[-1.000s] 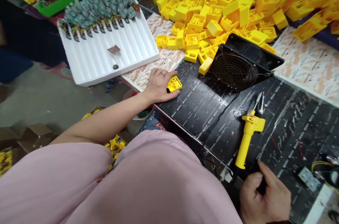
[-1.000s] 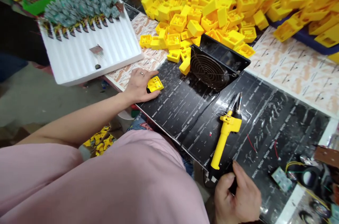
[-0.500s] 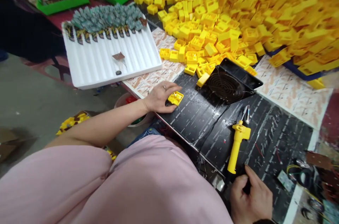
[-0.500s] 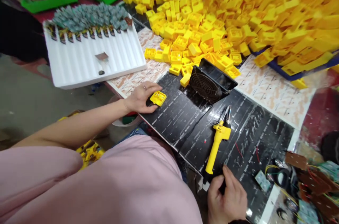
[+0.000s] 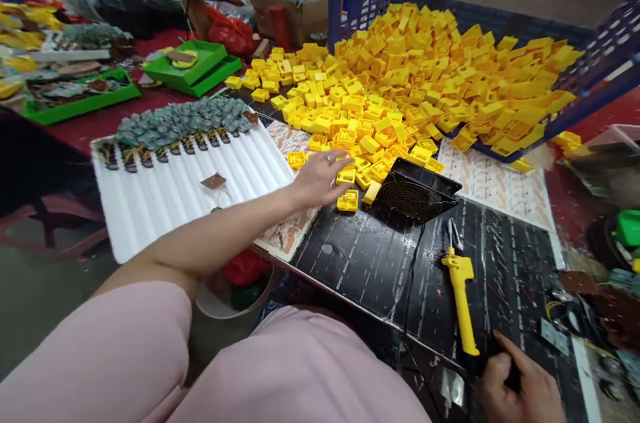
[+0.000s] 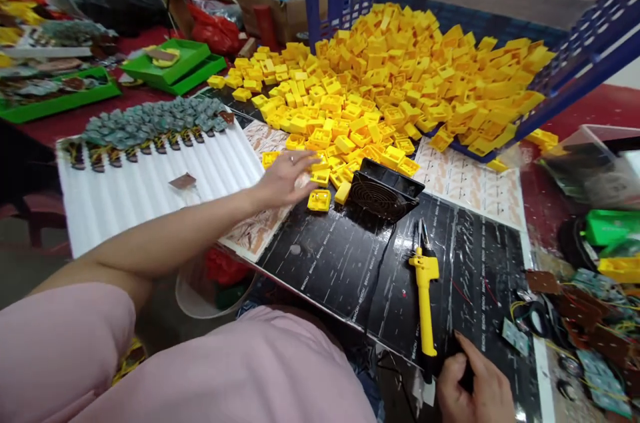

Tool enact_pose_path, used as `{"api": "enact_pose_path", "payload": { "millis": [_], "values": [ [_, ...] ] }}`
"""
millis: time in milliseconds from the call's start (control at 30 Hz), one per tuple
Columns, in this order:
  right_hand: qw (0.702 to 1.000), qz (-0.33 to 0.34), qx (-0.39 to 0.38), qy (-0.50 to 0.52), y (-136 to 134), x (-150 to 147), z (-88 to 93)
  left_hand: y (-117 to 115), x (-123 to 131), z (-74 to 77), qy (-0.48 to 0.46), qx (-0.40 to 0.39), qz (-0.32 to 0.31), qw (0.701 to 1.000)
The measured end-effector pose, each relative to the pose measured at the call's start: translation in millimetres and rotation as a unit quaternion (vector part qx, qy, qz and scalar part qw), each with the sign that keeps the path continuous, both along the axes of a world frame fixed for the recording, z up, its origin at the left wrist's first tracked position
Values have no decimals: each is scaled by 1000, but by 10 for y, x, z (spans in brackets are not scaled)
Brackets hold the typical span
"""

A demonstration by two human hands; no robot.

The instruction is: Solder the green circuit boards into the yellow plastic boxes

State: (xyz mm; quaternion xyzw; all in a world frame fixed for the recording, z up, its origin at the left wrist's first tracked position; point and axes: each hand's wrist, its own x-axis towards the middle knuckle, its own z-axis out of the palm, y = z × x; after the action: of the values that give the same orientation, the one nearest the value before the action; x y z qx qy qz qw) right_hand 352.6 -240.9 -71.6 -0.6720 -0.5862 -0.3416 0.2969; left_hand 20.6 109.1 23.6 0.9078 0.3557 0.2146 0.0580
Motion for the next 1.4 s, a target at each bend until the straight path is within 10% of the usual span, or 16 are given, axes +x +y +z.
{"api": "enact_pose_path", "payload": {
  "millis": [167, 300, 700, 867, 1000, 1133, 1233, 1400],
  "values": [
    [1000, -11, -7, 8, -5, -27, 19, 925, 340, 406, 73, -65, 145, 985],
    [999, -19, -24, 16, -34, -18, 0, 1213, 590, 460, 145, -188, 171, 956],
    [998, -14, -36, 49, -82, 12, -55, 186, -163, 179, 253, -14, -55, 966],
    [999, -12, -28, 44, -80, 14, -63, 65, -468, -68, 54, 16, -177, 983],
    [998, -13, -26, 50, -83, 21, -71, -3, -517, 35, -143, -107, -79, 981],
    [998, -38, -12, 57, -118, 75, -116, -170, -425, 122, -339, -448, 30, 827],
    [997, -41, -13, 63, -138, 112, -142, -267, -381, 81, -402, -560, 78, 721],
    [997, -43, -11, 61, -129, 106, -116, -356, -397, 19, -427, -583, 105, 683]
  ]
}}
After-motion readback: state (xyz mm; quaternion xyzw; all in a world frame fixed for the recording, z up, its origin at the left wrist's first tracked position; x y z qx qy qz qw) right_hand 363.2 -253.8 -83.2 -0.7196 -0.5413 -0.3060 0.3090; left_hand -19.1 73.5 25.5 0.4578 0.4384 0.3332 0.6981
